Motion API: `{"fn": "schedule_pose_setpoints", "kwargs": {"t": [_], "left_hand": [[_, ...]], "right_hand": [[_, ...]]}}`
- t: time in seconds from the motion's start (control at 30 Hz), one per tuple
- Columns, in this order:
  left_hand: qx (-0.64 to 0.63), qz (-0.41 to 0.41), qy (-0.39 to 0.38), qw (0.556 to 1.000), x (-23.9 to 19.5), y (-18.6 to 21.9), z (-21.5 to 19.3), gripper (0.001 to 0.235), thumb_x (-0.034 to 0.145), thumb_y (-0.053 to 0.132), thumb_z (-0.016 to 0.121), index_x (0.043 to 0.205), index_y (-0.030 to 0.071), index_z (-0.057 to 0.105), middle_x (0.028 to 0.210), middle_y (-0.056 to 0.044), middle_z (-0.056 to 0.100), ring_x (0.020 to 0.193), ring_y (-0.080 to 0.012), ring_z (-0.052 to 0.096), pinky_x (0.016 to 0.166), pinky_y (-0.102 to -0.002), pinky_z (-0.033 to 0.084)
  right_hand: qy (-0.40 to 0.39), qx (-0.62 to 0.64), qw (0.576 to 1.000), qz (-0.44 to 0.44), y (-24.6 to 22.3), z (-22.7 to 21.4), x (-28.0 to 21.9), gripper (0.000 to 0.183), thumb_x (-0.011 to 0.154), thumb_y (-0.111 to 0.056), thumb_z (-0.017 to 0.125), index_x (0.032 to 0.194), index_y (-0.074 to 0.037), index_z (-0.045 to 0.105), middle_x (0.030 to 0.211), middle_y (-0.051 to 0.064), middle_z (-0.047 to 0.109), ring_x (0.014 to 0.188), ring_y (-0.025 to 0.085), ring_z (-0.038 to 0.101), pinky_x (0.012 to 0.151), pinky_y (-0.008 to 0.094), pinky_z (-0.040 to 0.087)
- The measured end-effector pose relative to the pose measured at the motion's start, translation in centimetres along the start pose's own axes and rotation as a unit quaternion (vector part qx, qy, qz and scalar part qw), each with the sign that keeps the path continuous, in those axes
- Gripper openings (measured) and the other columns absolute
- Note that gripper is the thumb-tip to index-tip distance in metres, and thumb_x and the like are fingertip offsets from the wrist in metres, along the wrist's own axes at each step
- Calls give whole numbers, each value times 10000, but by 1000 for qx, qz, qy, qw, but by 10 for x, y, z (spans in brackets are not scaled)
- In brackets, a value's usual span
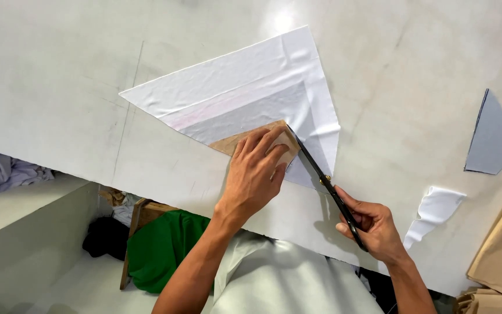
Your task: Cutting out fabric pieces from a larger sheet using paper patterns and scissors.
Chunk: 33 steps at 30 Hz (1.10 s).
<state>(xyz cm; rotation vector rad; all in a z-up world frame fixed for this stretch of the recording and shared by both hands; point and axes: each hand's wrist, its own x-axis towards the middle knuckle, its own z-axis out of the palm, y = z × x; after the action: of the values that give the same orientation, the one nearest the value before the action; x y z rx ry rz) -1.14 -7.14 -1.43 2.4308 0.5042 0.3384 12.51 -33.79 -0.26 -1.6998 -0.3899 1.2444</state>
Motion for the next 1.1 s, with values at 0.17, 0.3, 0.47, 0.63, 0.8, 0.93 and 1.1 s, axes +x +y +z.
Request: {"fn": "schedule_pose_setpoints", "kwargs": {"t": [0.17,0.3,0.47,0.63,0.8,0.93,1.1], "left_hand": [[3,-1,0,1000,-1,-1,2,175,872,78,661,1046,68,673,1463,-81,557,1240,-326,557,946,-475,493],[-1,1,7,1000,-1,-1,2,172,874,73,661,1047,70,668,1459,-75,557,1228,-325,568,939,-469,491],[-8,6,15,1000,0,0,-1,181,864,57,668,1044,73,675,1435,-79,574,1213,-317,577,956,-461,490],[-8,3,13,1000,0,1,-1,170,879,57,636,1045,70,666,1436,-84,572,1218,-325,572,964,-471,485],[15,-35,-33,999,1,0,2,306,797,122,796,1101,123,759,1370,-103,646,1295,-325,587,1064,-484,467],[11,-33,-30,999,1,0,1,297,797,116,791,1092,121,756,1372,-107,644,1288,-324,589,1057,-475,467],[7,-33,-30,999,2,0,0,300,796,111,791,1093,120,751,1378,-105,637,1285,-322,588,1052,-470,466]], "right_hand": [[-9,-33,999,-4,-5,-1,0,719,802,-6,780,1484,-15,554,757,-49,270,643,129,265,584,301,237],[2,-31,1000,-2,-7,1,2,691,795,13,751,1463,-35,583,706,-25,278,603,136,293,568,290,270],[1,-27,1000,-14,-10,4,9,703,784,28,765,1459,-42,584,709,-41,293,595,119,313,552,282,288],[-12,-51,999,5,-16,3,9,703,814,-29,769,1485,-36,560,734,-60,242,604,115,227,535,285,212],[-56,40,991,-112,16,-9,26,685,749,83,765,1409,29,590,554,48,594,457,41,553,405,192,450],[-49,36,993,-103,10,-4,29,676,751,72,772,1401,14,598,551,52,601,468,48,565,424,198,457],[-44,-1,993,-106,4,-4,29,671,752,84,768,1399,0,611,558,42,598,484,38,559,420,213,462]]}}
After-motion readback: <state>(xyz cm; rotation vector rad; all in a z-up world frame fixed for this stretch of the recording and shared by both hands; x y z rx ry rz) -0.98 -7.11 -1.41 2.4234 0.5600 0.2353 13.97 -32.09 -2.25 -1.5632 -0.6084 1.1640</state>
